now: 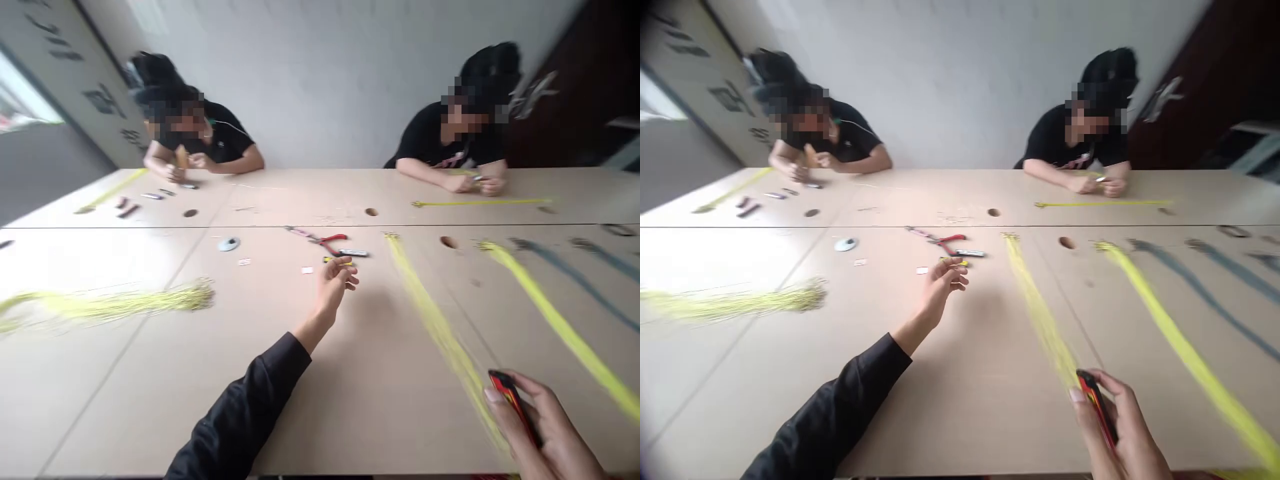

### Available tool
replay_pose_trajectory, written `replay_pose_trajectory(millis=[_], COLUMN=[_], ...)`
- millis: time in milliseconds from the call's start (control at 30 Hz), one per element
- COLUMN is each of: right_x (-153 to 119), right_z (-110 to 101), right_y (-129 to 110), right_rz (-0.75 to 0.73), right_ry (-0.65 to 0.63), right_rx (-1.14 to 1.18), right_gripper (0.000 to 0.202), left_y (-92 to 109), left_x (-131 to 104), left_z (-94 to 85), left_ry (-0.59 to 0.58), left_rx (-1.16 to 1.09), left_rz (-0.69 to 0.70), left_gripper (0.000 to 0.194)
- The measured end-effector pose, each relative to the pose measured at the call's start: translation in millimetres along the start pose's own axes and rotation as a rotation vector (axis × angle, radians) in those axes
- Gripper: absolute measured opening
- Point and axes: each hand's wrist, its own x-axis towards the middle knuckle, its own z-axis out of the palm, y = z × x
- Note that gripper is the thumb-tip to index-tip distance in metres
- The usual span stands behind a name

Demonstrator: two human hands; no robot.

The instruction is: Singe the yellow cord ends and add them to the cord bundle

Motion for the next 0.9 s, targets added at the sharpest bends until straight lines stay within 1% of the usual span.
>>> replay_pose_trajectory(millis=[67, 133, 233, 333, 400, 433, 467, 533, 633, 767, 900], right_x=[18.7, 31.7, 45.5, 58.2, 65.9, 69.3, 72.3, 77.1, 80.9, 82.0, 82.5], right_z=[31.9, 65.5, 110.4, 144.1, 160.4, 166.8, 172.0, 179.1, 182.5, 182.0, 182.6], right_y=[-29.2, -64.7, -112.9, -142.8, -151.8, -153.4, -153.4, -149.7, -140.5, -133.7, -132.6], right_rz=[-0.060, -0.133, -0.238, -0.319, -0.347, -0.351, -0.349, -0.340, -0.321, -0.293, -0.299], right_ry=[-0.188, -0.330, -0.478, -0.547, -0.553, -0.553, -0.555, -0.560, -0.537, -0.521, -0.538], right_rx=[0.065, 0.176, 0.299, 0.358, 0.371, 0.374, 0.377, 0.390, 0.413, 0.407, 0.398], right_gripper=[0.046, 0.045, 0.041, 0.037, 0.037, 0.037, 0.038, 0.038, 0.039, 0.040, 0.040], left_y=[11.0, 23.1, 46.0, 75.3, 94.1, 101.9, 108.4, 117.3, 123.6, 129.1, 135.9], left_x=[-14.8, -30.7, -51.7, -61.4, -61.1, -59.3, -56.4, -48.0, -31.1, -10.4, 1.0], left_z=[-36.9, -78.7, -147.2, -210.2, -241.6, -253.5, -263.0, -275.7, -283.7, -285.3, -285.5], left_ry=[0.080, 0.192, 0.403, 0.613, 0.712, 0.732, 0.733, 0.677, 0.551, 0.411, 0.252], left_rx=[0.069, 0.151, 0.370, 0.605, 0.757, 0.835, 0.919, 1.124, 1.379, 1.492, 1.562], left_rz=[0.055, 0.108, 0.173, 0.239, 0.239, 0.224, 0.198, 0.132, 0.063, 0.034, 0.001], left_gripper=[0.028, 0.027, 0.029, 0.031, 0.032, 0.033, 0.034, 0.035, 0.034, 0.030, 0.018])
